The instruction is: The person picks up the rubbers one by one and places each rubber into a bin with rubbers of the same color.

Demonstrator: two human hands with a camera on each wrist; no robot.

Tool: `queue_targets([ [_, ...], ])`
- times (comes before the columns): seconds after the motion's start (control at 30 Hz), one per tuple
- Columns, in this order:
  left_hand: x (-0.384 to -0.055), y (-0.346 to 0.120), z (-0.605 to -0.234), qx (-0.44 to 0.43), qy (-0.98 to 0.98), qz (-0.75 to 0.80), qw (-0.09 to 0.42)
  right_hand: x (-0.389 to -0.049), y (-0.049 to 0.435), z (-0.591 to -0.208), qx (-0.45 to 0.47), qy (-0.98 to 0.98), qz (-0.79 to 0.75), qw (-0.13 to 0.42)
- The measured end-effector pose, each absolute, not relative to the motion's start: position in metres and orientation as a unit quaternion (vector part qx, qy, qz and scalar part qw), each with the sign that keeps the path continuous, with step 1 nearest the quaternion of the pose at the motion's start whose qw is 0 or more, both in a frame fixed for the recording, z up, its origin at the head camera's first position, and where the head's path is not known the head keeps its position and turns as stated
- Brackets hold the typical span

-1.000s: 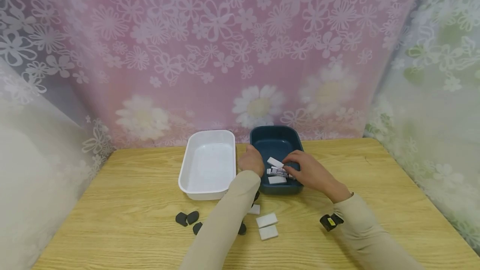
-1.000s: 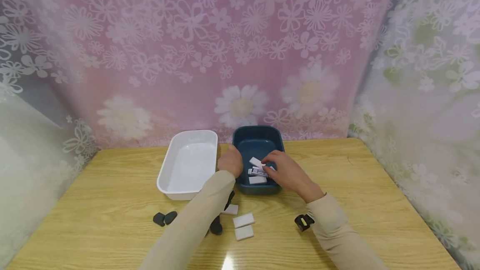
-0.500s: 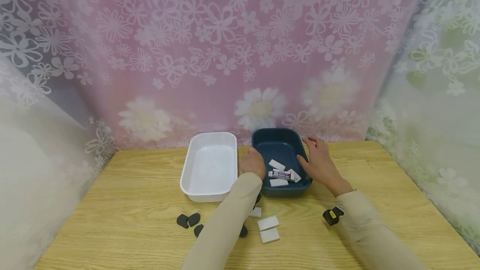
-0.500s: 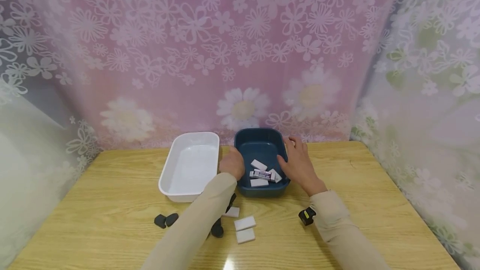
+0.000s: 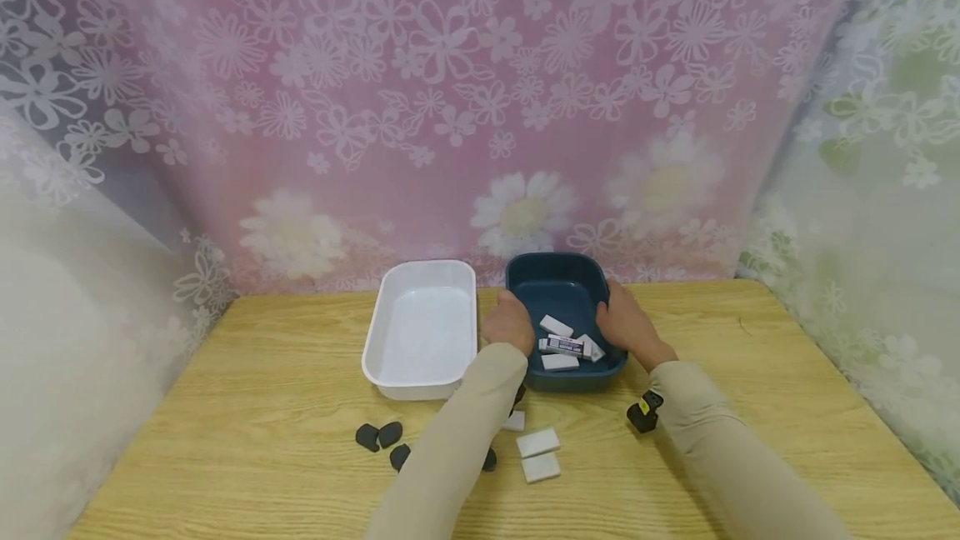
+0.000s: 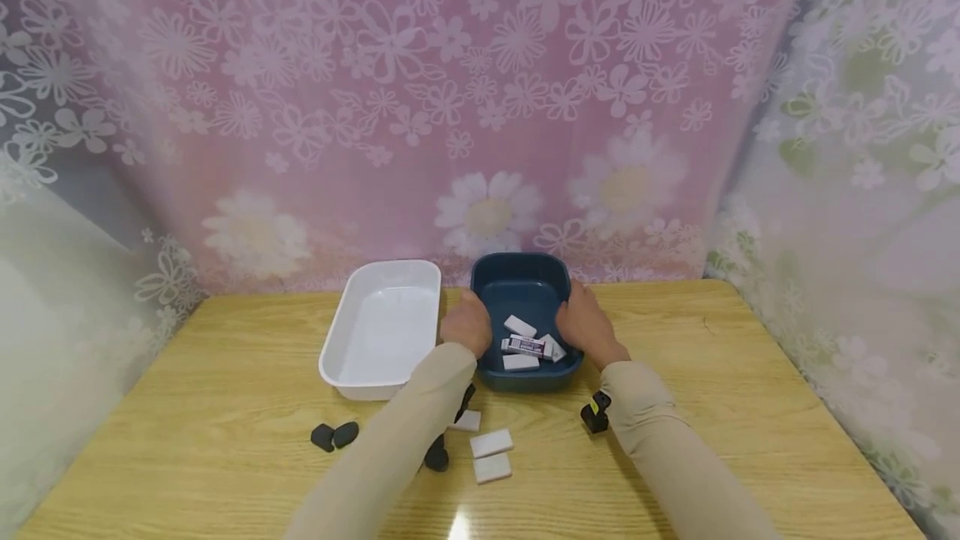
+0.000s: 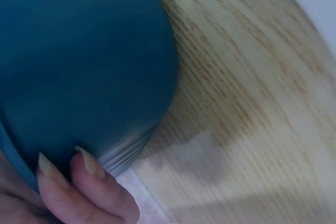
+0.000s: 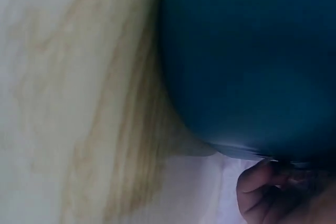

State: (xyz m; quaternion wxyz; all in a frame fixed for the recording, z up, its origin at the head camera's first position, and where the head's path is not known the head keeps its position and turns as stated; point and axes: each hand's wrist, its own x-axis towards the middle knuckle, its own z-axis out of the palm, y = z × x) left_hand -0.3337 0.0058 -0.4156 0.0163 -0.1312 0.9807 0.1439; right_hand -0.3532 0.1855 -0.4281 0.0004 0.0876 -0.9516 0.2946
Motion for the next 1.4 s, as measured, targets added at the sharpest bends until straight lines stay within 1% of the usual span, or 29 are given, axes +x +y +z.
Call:
queue_targets([
  [0.1, -0.333, 0.006, -0.414, -0.130, 0.979, 0.155, 0.017, -0.352, 0.186, -0.429, 0.075, -0.953, 0.294, 0.002],
  [0.17, -0.333, 0.005, -0.413, -0.129, 0.978, 0.163, 0.016, -0.352, 0.186, -0.430, 0.063, -0.954, 0.293, -0.008],
  [0.3, -0.332, 0.002, -0.410, -0.118, 0.980, 0.159, 0.019, -0.353, 0.188, -0.432, 0.051, -0.948, 0.314, -0.005],
  [0.53, -0.337, 0.001, -0.408, -0.069, 0.983, 0.163, 0.054, -0.349, 0.195, -0.423, 0.026, -0.939, 0.342, -0.006],
  [0.73, -0.342, -0.009, -0.404, -0.063, 0.981, 0.163, 0.088, -0.356, 0.184, -0.422, 0.030, -0.930, 0.366, 0.005],
  [0.83, -0.338, -0.012, -0.401, -0.062, 0.978, 0.165, 0.113, -0.356, 0.180, -0.425, 0.024, -0.931, 0.363, -0.004],
  [0.9, -0.334, -0.012, -0.398, -0.052, 0.978, 0.165, 0.118, -0.355, 0.179, -0.428, 0.018, -0.931, 0.365, -0.013],
  [0.97, -0.328, -0.011, -0.392, -0.036, 0.979, 0.168, 0.109, -0.353, 0.180, -0.430, 0.017, -0.932, 0.361, -0.016],
  [1.03, -0.319, -0.011, -0.384, -0.001, 0.983, 0.165, 0.086, -0.351, 0.182, -0.431, 0.015, -0.933, 0.358, -0.015],
  [1.2, -0.286, -0.018, -0.365, 0.134, 0.978, 0.157, 0.022, -0.350, 0.185, -0.434, 0.011, -0.935, 0.355, -0.019],
  [1.3, -0.260, -0.027, -0.359, 0.216, 0.963, 0.163, 0.001, -0.351, 0.184, -0.433, 0.009, -0.935, 0.354, -0.020],
  [1.4, -0.236, -0.038, -0.361, 0.279, 0.947, 0.163, 0.001, -0.351, 0.183, -0.431, 0.009, -0.936, 0.350, -0.018],
])
